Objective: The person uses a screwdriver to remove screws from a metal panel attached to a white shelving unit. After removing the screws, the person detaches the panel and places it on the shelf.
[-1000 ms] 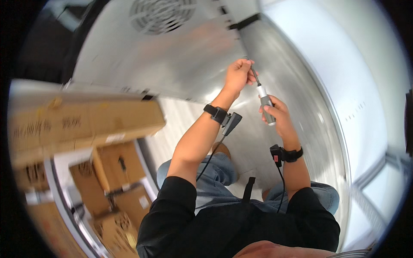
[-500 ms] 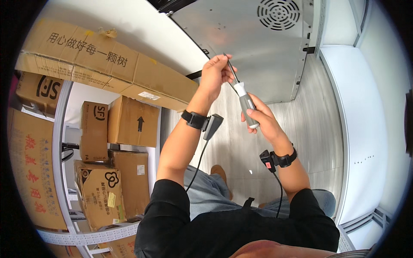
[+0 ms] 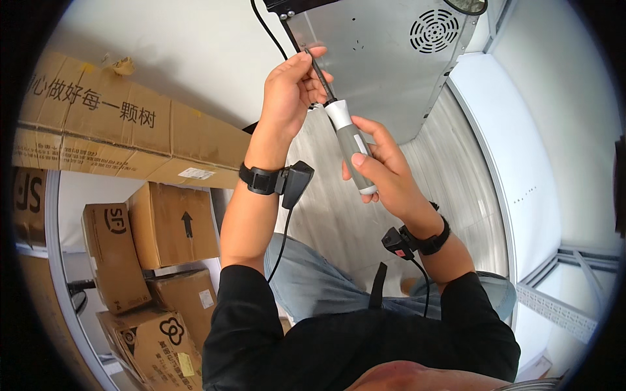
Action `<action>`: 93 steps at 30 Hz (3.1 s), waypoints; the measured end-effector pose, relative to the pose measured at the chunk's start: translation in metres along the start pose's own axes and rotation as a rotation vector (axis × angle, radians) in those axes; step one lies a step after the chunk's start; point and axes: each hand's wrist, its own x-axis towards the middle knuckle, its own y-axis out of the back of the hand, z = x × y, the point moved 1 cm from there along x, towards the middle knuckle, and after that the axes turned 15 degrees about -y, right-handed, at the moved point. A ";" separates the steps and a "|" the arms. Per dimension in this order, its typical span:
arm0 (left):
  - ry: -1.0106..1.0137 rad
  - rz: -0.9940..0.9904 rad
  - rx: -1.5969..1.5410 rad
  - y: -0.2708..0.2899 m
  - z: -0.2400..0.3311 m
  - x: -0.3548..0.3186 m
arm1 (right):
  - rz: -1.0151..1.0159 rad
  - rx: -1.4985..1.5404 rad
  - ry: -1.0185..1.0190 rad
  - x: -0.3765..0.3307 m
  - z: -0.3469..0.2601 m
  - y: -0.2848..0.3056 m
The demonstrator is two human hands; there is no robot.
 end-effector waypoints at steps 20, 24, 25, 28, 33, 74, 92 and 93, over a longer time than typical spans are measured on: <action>0.075 -0.059 -0.183 0.017 -0.015 0.015 | 0.158 0.146 -0.042 0.004 -0.008 -0.025; 0.083 -0.075 -0.193 0.016 -0.017 0.015 | 0.162 0.190 -0.043 0.004 -0.005 -0.027; 0.086 -0.075 -0.194 0.017 -0.018 0.016 | 0.164 0.197 -0.040 0.005 -0.004 -0.028; 0.087 -0.093 -0.225 0.016 -0.020 0.016 | 0.146 0.249 -0.028 0.007 -0.002 -0.029; 0.097 -0.095 -0.231 0.014 -0.025 0.016 | 0.080 0.429 0.013 0.008 0.001 -0.027; 0.171 -0.123 -0.104 0.007 -0.027 0.017 | 0.169 0.403 -0.048 0.017 0.018 -0.006; 0.088 -0.140 0.052 0.003 -0.028 0.018 | 0.234 0.324 -0.012 0.025 0.023 -0.011; 0.083 -0.140 0.030 0.003 -0.028 0.018 | 0.177 0.431 -0.032 0.022 0.021 -0.011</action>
